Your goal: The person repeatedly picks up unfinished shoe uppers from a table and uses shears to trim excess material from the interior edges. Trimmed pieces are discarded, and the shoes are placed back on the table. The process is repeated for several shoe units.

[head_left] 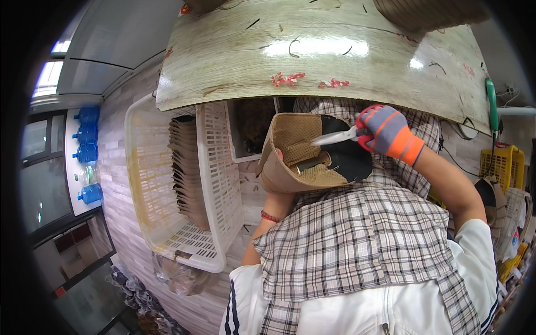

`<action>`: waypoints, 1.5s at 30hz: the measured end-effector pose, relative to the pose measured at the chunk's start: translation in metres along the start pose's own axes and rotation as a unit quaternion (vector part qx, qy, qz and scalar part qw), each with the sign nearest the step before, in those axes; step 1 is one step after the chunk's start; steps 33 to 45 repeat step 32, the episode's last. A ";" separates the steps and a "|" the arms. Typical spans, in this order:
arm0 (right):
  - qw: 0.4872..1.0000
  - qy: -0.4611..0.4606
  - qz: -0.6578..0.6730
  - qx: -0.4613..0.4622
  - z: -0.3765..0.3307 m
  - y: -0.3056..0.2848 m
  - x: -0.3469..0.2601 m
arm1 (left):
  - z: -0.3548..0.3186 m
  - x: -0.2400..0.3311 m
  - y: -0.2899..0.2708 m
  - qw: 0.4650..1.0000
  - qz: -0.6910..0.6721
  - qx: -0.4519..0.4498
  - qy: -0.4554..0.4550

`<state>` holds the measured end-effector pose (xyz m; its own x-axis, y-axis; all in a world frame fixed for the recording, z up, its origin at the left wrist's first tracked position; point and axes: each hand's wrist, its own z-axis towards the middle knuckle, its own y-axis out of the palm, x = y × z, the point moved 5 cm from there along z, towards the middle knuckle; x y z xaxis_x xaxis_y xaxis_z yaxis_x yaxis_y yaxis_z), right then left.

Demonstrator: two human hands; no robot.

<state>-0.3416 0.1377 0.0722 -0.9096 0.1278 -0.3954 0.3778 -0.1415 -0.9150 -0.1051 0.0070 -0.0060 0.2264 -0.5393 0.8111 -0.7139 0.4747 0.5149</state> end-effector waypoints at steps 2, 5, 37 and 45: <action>0.998 -0.011 -0.050 -0.029 0.010 0.004 -0.012 | 0.003 -0.005 -0.002 0.997 -0.071 0.022 -0.037; 0.995 -0.042 -0.088 0.006 0.022 0.005 -0.024 | 0.015 -0.012 -0.018 0.999 -0.039 0.001 0.018; 0.991 0.082 -0.078 -0.065 0.014 -0.002 -0.001 | 0.002 -0.004 -0.006 0.999 -0.037 0.021 -0.024; 0.991 0.082 -0.078 -0.065 0.014 -0.002 -0.001 | 0.002 -0.004 -0.006 0.999 -0.037 0.021 -0.024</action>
